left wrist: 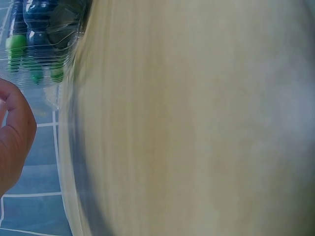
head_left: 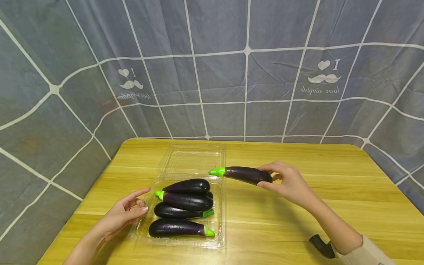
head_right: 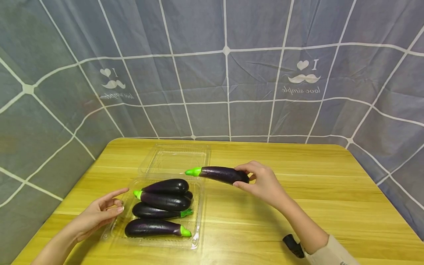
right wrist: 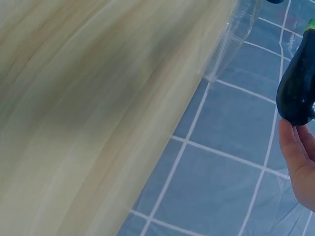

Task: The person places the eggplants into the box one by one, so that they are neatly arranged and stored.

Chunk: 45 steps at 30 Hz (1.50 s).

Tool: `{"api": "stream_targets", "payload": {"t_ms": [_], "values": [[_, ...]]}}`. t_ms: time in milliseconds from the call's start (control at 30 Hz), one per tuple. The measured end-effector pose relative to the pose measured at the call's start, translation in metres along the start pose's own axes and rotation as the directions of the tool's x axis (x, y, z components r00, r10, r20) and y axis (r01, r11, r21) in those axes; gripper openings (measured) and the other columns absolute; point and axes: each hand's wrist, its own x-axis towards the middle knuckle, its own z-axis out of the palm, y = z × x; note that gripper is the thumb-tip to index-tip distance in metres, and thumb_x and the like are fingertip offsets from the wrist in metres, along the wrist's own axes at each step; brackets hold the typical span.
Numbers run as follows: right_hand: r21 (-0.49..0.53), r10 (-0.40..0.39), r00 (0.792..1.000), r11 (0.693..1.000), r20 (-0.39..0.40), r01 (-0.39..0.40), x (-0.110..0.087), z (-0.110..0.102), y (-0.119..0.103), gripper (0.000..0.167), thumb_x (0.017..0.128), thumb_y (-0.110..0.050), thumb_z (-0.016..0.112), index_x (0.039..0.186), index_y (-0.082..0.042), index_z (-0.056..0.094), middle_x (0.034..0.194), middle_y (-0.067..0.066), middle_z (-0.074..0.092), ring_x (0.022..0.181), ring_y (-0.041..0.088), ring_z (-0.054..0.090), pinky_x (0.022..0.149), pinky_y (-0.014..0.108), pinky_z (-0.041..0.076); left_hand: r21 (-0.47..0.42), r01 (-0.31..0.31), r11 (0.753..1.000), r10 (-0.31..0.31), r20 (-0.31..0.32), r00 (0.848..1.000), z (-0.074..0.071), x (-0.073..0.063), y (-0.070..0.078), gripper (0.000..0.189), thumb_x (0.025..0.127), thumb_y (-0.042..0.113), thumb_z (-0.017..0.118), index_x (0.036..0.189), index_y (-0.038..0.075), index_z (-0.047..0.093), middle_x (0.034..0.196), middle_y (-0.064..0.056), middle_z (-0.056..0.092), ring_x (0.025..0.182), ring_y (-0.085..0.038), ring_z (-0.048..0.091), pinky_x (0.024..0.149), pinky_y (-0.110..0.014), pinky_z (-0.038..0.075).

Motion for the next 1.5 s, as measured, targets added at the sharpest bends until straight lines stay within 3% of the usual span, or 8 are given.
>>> {"api": "stream_targets", "payload": {"t_ms": [567,1200,1500], "values": [[0.043,0.005,0.999,0.999,0.053,-0.007,0.001,0.007,-0.014,0.034,0.073,-0.014,0.080,0.104,-0.010,0.068,0.100,-0.001,0.065,0.084,0.012,0.057,0.064,0.024,0.053,0.008,0.000,1.000,0.000,-0.007,1.000,0.001,0.000,-0.001,0.050,0.092,0.003,0.055,0.126,0.039,0.050,0.097,0.003,0.052,0.075,-0.003,0.050,0.063,-0.016,0.045],[0.103,-0.094,0.994,0.991,0.059,0.087,0.000,0.016,-0.027,0.035,0.071,-0.011,0.081,0.103,-0.013,0.068,0.098,-0.003,0.065,0.084,0.011,0.058,0.064,0.023,0.053,-0.005,-0.018,1.000,0.018,0.009,1.000,0.000,0.000,-0.001,0.051,0.092,0.002,0.054,0.128,0.038,0.049,0.097,0.005,0.051,0.075,-0.002,0.049,0.062,-0.016,0.044],[0.075,-0.111,0.991,0.992,0.073,0.105,-0.001,0.021,-0.033,0.035,0.071,-0.013,0.082,0.103,-0.014,0.068,0.098,-0.004,0.064,0.086,0.009,0.058,0.065,0.023,0.052,-0.014,-0.024,1.000,0.024,0.016,1.000,0.000,0.000,-0.001,0.050,0.093,0.002,0.053,0.128,0.037,0.050,0.097,0.004,0.050,0.073,-0.001,0.048,0.061,-0.015,0.044]]}}
